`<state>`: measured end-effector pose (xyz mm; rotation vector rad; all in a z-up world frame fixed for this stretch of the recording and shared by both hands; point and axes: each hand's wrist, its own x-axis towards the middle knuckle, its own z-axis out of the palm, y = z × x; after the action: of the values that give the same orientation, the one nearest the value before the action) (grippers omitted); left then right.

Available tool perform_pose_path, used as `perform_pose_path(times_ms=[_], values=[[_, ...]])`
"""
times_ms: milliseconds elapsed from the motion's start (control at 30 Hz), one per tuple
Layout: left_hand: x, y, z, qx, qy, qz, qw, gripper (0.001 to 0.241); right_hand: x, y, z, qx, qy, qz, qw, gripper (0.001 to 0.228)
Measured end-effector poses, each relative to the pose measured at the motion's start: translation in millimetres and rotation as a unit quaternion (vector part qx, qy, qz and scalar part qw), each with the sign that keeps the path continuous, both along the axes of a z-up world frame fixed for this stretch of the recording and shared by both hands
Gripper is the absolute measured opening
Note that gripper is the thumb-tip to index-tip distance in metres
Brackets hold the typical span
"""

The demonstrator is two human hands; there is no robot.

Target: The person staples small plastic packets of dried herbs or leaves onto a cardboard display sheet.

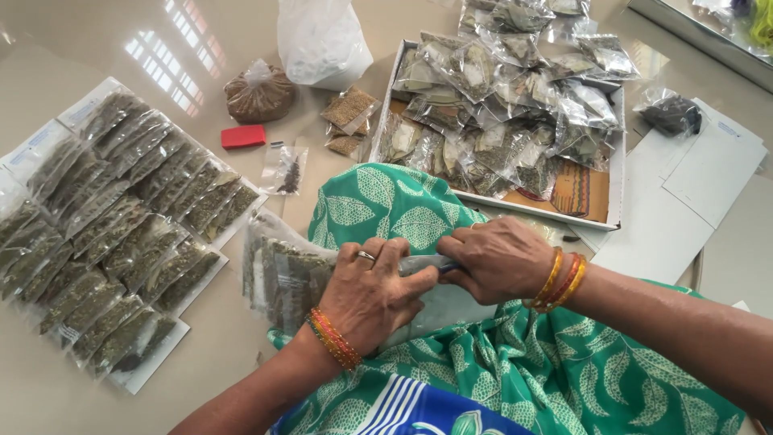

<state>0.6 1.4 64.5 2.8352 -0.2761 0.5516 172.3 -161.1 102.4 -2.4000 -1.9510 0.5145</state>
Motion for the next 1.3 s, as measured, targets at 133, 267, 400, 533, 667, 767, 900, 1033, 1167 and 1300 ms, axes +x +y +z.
perform_pose_path(times_ms=[133,267,400,533,667,767,900,1033,1167,1300], values=[[14.8,14.0,1.6,-0.035,0.060,0.015,0.997,0.046,37.0,7.9,-17.0,-0.009,0.029,-0.071,0.997,0.045],[25.5,36.3,-11.2,-0.100,0.123,0.038,0.987,0.051,147.9,-7.7,-123.5,0.122,0.146,-0.506,0.841,0.074],[38.3,50.9,-23.0,-0.124,0.180,0.039,0.975,0.057,198.2,-22.8,-191.1,0.170,0.190,-0.658,0.709,0.076],[51.4,58.1,-21.1,-0.163,0.242,0.041,0.956,0.058,212.2,-19.3,-223.6,0.106,0.046,-0.722,0.683,0.090],[65.5,68.6,-19.1,-0.224,0.313,0.054,0.921,0.049,235.5,-8.1,-265.5,0.175,0.187,-0.800,0.542,0.054],[73.2,71.7,-30.6,-0.277,0.344,0.051,0.896,0.043,241.7,-22.0,-259.7,0.359,0.394,-0.707,0.465,0.043],[89.6,76.6,-31.1,-0.316,0.337,0.073,0.884,0.042,214.9,-51.7,-143.5,0.452,0.444,-0.644,0.430,0.046],[122.7,82.5,-32.2,-0.322,0.270,0.137,0.897,0.042,185.2,-92.0,-69.6,0.581,0.259,-0.401,0.659,0.046],[152.3,81.1,-47.2,-0.341,0.256,0.169,0.889,0.036,61.7,-66.4,63.5,0.497,0.210,-0.306,0.784,0.041],[153.0,84.9,-58.0,-0.386,0.255,0.158,0.872,0.031,64.1,-59.2,73.2,0.395,0.173,-0.112,0.895,0.038]])
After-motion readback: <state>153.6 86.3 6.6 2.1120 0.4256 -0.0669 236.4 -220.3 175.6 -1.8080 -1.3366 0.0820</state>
